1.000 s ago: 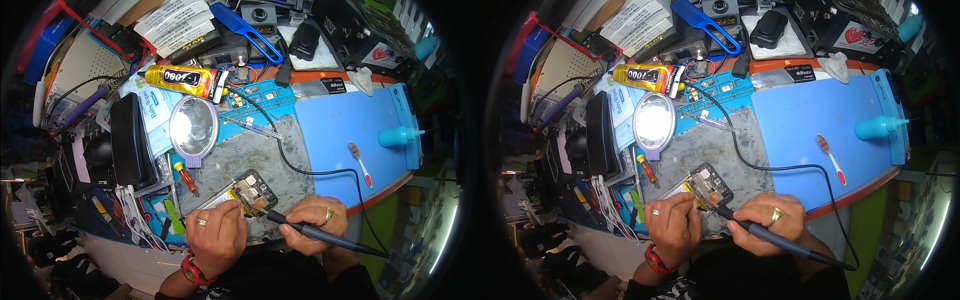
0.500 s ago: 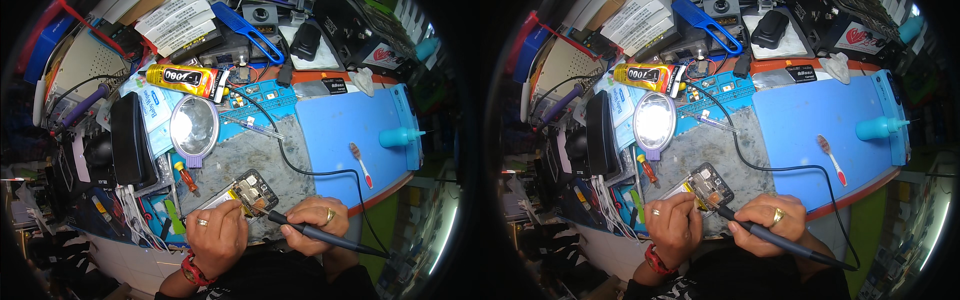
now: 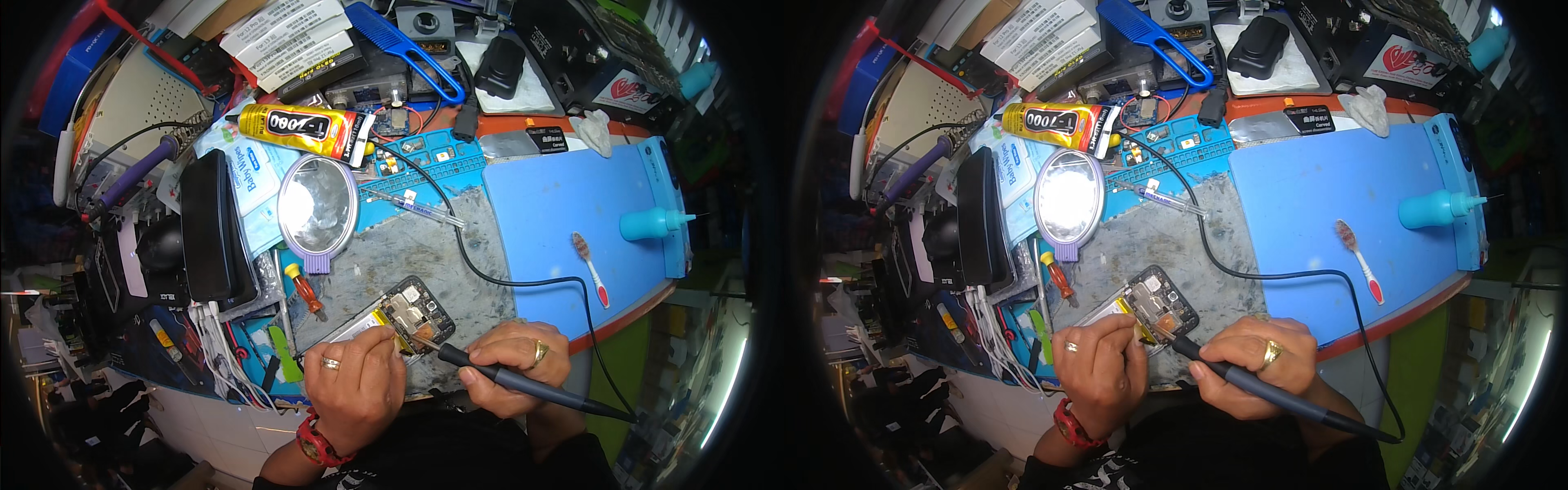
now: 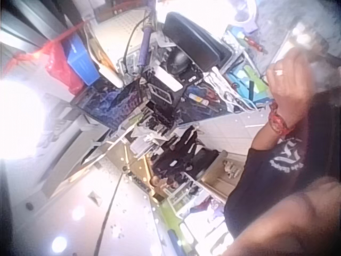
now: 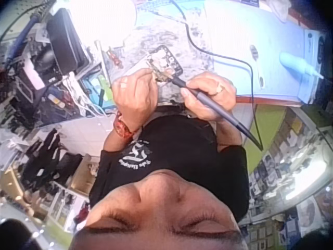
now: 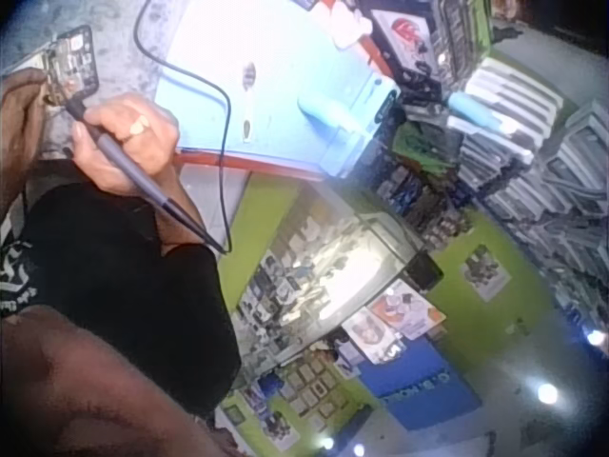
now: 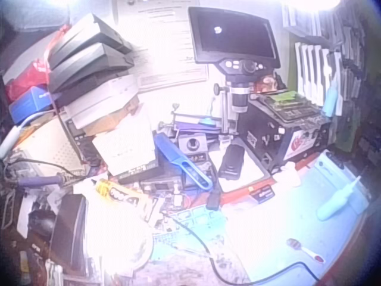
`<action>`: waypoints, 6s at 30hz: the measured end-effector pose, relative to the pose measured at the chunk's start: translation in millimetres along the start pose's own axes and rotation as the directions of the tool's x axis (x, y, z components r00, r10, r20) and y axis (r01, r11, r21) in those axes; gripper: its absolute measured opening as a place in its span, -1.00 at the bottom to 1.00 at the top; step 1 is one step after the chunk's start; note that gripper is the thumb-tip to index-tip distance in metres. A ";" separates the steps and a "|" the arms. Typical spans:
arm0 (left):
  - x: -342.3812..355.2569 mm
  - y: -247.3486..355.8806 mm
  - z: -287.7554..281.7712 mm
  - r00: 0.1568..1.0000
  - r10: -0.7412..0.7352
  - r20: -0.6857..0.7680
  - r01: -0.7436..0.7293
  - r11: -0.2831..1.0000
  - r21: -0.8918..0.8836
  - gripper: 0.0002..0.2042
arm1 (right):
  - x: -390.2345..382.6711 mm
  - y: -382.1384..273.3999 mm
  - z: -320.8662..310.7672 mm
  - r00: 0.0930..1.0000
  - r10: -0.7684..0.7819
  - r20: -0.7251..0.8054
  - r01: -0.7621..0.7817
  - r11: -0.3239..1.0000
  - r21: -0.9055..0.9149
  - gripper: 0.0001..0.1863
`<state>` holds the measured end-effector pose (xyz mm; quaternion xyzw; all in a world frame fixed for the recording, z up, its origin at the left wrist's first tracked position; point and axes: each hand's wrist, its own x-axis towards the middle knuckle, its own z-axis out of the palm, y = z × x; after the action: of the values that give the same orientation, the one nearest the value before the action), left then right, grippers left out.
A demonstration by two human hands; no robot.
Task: The person uses a soldering iron and tweezers to work on the internal components of a disassembled smartphone placed on a cluttered workbench. They repeatedly apply heat to small areas of the motherboard while holding the device steady with their other hand.
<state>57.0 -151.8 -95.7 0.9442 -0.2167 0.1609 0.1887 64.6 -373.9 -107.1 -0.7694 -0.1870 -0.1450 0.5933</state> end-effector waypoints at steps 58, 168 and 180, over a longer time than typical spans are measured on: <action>1.7 0.1 1.9 1.000 -0.016 -0.005 0.016 1.000 -0.003 -0.78 | 0.5 0.5 0.4 1.000 -0.006 0.009 0.006 1.000 0.011 -0.75; 0.3 -0.6 0.3 1.000 -0.023 0.003 0.023 0.999 -0.029 -0.77 | 2.3 1.0 -0.8 1.000 -0.015 0.003 0.015 1.000 0.003 -0.74; 1.3 -4.1 -2.4 0.999 -0.034 -0.006 0.033 0.994 -0.102 -0.78 | 0.7 0.6 -4.5 1.000 0.022 0.008 -0.022 1.000 0.010 -0.74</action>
<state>59.5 -147.8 -94.3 0.9363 -0.2079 0.1501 0.2398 65.5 -378.3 -106.1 -0.7691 -0.1815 -0.1343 0.5978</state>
